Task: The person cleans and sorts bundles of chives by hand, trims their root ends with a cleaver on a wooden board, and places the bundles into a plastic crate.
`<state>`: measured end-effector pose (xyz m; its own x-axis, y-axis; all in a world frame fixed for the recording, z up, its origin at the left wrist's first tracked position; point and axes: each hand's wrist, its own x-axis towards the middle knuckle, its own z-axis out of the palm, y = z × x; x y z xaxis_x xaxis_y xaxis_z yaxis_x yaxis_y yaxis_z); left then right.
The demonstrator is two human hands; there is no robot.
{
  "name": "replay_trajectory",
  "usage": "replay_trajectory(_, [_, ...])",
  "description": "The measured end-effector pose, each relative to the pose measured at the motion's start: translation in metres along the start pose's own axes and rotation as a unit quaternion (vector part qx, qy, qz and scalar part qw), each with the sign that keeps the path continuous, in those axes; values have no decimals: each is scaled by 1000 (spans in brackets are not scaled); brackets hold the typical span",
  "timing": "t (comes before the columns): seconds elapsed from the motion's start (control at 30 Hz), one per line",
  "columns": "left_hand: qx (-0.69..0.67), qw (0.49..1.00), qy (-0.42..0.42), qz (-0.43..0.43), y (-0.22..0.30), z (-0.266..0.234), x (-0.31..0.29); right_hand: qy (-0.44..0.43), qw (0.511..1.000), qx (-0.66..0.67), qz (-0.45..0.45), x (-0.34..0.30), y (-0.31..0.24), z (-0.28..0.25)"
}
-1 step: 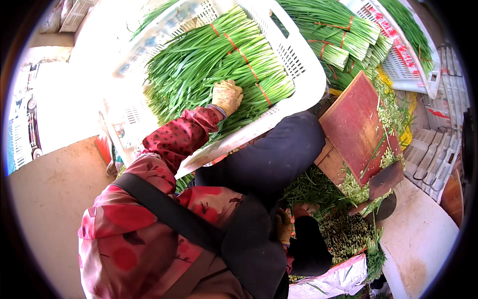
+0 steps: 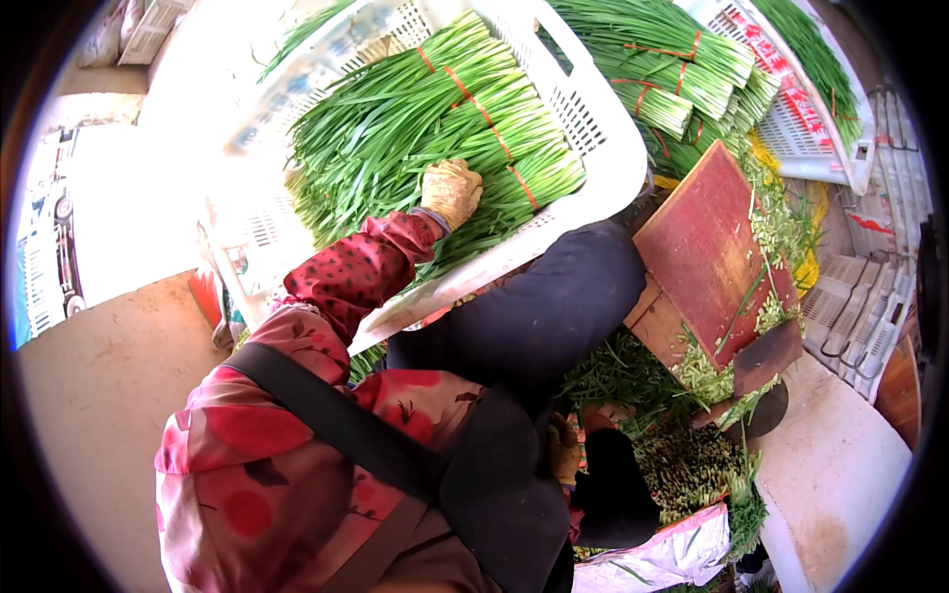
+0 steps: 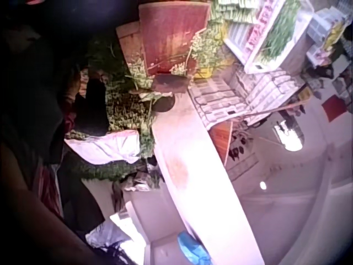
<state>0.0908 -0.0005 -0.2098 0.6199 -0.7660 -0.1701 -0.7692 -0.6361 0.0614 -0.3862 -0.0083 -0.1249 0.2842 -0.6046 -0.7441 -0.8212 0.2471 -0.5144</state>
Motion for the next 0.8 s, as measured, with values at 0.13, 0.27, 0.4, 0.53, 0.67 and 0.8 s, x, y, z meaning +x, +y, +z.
replay_trajectory(0.13, [-60, 998, 34, -5, -3, 2, -1, 1, 1000, -23, -2, 0, -3, -2])
replay_trajectory(0.27, [-14, 998, 50, 47, -6, 9, 7, -4, 1000, -25, 5, 0, -1, -1])
replay_trajectory(0.4, [-60, 997, 32, 32, -1, 5, 5, 15, 1000, 23, 5, -1, 5, 1])
replay_trajectory(0.53, [-51, 998, -1, 44, 1, 2, 5, 16, 999, 30, 4, 1, 20, 8])
replay_trajectory(0.67, [-115, 993, 0, -24, -3, 2, 6, 16, 999, 46, 9, 1, 14, 6])
replay_trajectory(0.8, [-211, 971, -5, -109, -2, -8, 0, 8, 1000, 14, 1, 1, 2, 1])
